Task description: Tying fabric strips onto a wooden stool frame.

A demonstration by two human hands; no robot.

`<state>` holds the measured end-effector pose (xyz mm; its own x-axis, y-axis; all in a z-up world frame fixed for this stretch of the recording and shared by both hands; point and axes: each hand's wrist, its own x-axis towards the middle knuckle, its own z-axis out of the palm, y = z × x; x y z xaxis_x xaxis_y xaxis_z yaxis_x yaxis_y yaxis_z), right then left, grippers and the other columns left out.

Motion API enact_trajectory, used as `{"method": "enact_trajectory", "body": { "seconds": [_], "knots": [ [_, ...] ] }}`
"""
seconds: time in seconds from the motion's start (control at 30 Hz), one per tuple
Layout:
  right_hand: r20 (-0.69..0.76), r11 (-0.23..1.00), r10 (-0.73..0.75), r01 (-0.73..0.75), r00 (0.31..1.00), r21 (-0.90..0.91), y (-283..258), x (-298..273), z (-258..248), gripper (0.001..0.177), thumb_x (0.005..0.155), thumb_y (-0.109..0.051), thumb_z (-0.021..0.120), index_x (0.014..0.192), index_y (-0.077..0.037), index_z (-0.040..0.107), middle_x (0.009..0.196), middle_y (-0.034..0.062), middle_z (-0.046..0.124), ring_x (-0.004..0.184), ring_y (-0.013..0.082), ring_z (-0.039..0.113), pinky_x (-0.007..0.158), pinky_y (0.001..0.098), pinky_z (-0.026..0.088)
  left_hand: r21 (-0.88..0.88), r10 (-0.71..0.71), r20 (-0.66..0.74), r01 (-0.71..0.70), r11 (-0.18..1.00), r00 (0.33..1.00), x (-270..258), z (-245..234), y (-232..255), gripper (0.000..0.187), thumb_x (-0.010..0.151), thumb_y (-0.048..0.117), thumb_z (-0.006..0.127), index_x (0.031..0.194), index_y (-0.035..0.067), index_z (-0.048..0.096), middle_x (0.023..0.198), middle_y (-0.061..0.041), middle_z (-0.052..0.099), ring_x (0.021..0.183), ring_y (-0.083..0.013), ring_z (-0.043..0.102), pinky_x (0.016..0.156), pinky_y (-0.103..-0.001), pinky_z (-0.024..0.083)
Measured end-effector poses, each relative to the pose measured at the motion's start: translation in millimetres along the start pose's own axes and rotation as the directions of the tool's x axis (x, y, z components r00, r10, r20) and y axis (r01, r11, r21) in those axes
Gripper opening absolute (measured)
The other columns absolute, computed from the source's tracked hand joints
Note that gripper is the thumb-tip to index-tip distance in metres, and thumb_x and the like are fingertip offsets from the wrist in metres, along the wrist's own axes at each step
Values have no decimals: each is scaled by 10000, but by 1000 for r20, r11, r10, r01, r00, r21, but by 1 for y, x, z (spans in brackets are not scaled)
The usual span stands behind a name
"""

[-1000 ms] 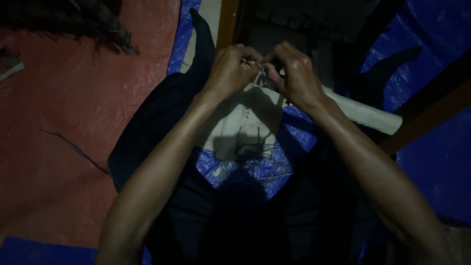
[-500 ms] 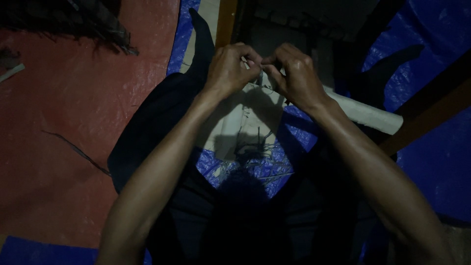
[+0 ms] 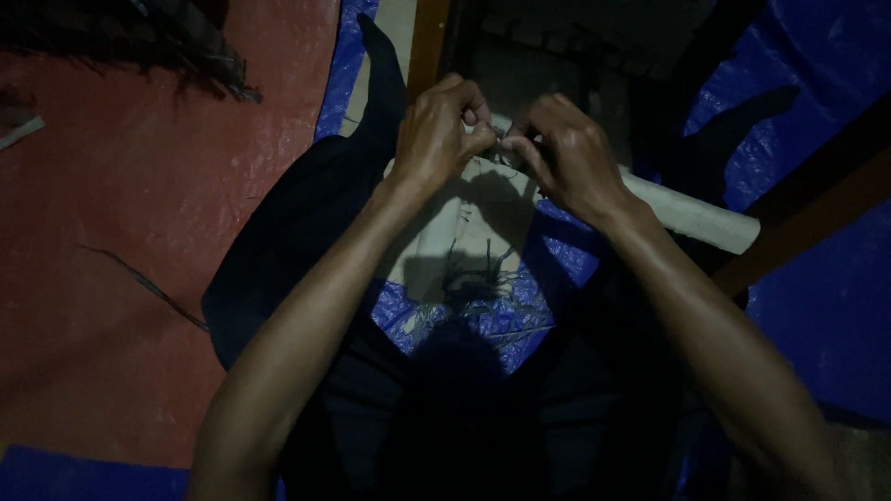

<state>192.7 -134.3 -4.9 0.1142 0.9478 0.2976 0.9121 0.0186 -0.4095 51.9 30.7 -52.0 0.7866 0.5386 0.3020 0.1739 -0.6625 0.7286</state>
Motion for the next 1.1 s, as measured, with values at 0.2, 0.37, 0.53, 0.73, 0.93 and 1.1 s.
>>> {"method": "enact_trajectory", "body": {
  "seconds": [0.2,0.37,0.53,0.73,0.93,1.1],
  "knots": [
    [-26,999,-46,46,999,17,-10,-4,-8,177,1010,-179,770,988,-16,706,996,114,682,949,264,636,800,406,514,-55,57,-63,-60,997,996,-4,2,-5,140,807,46,798,866,41,671,908,-81,610,820,-216,689,644,-365,584],
    [-23,998,-54,55,998,15,-8,-8,-8,163,1027,-163,753,1004,-16,687,1065,118,689,1013,272,645,851,399,518,-60,46,-67,-50,997,997,-6,-2,3,137,815,39,792,884,27,675,932,-100,622,852,-235,700,664,-375,575],
    [-60,988,-150,147,987,-57,-12,-17,-8,204,1011,-142,772,1125,-2,677,1243,139,678,1199,327,621,1004,454,501,-12,92,-179,-95,995,980,-34,-9,4,145,891,78,763,1001,27,684,1022,-120,623,914,-286,693,723,-397,574],
    [-417,995,-14,52,909,81,-53,-81,38,205,1172,-142,706,1290,17,656,1457,208,568,1391,382,520,1141,460,530,-115,15,-114,-28,993,993,-135,-88,-49,255,1006,148,689,1229,25,673,1179,-139,641,876,-272,712,720,-409,561],
    [-235,964,256,-228,938,139,-133,-164,122,145,1062,-47,631,1180,31,662,1319,187,648,1225,378,606,1092,442,473,-419,-578,-418,416,807,701,-246,-172,-152,272,1047,110,548,1261,62,709,1011,-150,672,741,-225,573,668,-323,468],
    [76,786,552,-549,830,286,-181,-205,170,146,1042,-81,615,1122,20,683,1238,167,666,1170,321,639,966,431,510,-44,-645,-631,810,585,431,-359,-141,-290,322,935,216,705,1206,41,714,1259,-173,696,1128,-313,652,1008,-431,527]
  ]
}}
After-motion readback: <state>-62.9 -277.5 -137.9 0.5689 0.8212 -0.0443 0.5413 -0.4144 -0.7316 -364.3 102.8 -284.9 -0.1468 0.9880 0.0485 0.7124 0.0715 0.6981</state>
